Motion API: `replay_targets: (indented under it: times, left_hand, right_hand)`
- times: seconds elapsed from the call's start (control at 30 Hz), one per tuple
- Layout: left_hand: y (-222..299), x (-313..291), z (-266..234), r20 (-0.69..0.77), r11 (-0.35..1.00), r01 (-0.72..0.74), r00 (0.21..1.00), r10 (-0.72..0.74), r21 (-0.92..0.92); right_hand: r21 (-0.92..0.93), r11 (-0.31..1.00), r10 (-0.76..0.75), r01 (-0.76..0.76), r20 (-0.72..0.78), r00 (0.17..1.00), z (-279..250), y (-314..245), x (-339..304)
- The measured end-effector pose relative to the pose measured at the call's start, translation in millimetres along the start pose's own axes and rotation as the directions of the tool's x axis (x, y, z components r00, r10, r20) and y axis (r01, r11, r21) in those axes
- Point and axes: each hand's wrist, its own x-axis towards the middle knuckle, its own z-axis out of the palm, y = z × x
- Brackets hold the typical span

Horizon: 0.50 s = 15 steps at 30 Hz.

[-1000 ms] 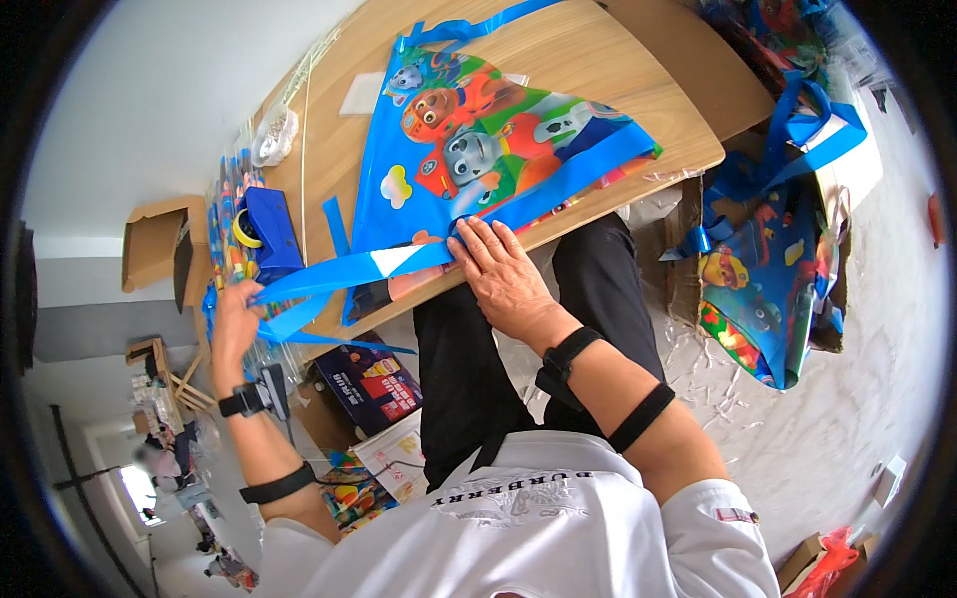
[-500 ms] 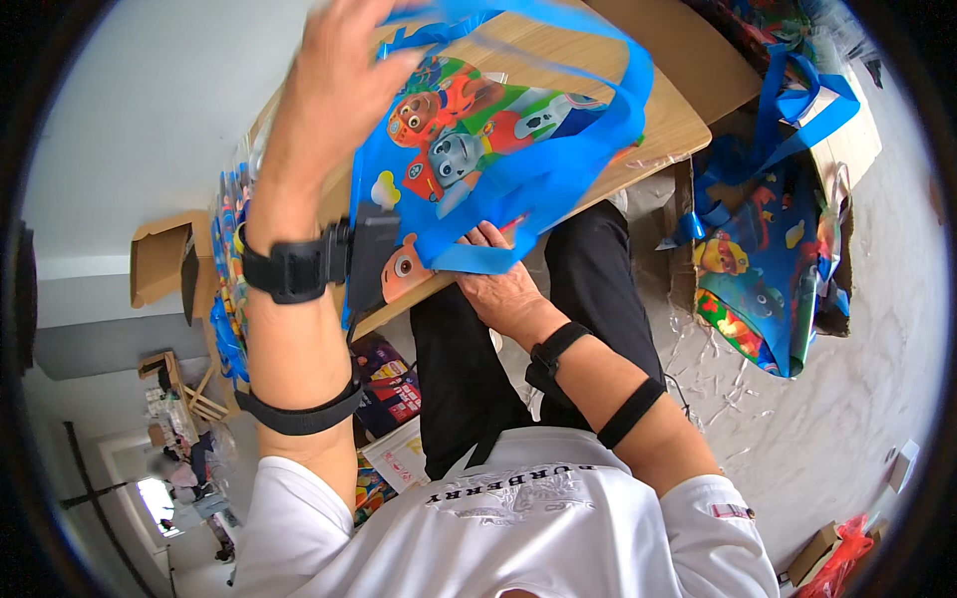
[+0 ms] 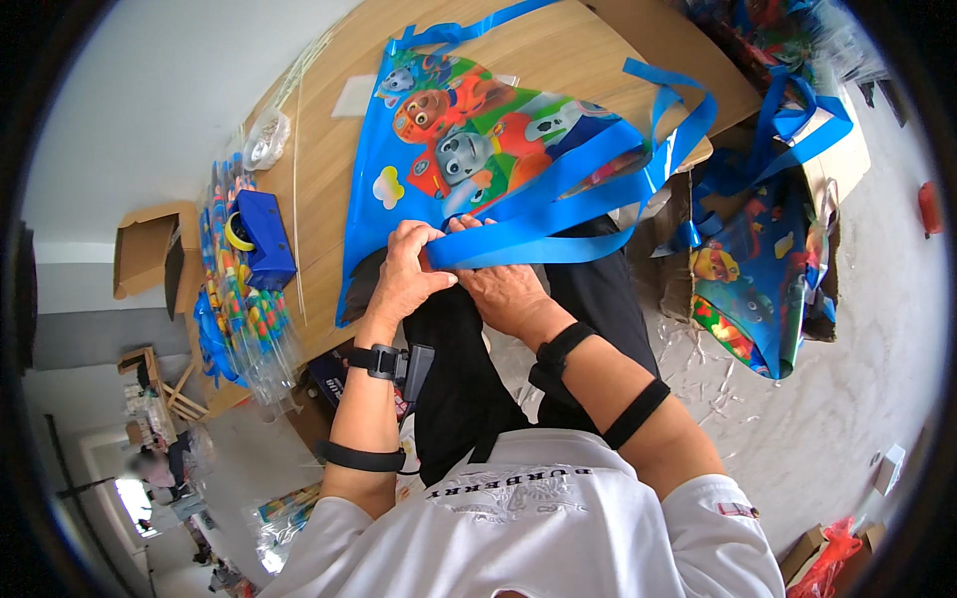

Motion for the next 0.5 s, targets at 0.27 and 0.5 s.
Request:
replay_targets:
  times: [0.27, 0.5]
  left_hand:
    - [-18.4, 13.5, -20.8, 0.223, 0.993, -0.103, 0.971, 0.089, 0.053]
    - [-14.4, 17.1, -9.8, 0.172, 0.967, -0.067, 0.985, 0.024, 0.246]
  right_hand:
    - [0.059, 0.998, 0.016, -0.019, 0.05, 0.999, -9.8, -3.4, 1.9]
    - [0.105, 0.993, 0.036, -0.049, 0.118, 0.992, -15.2, -3.7, 3.8]
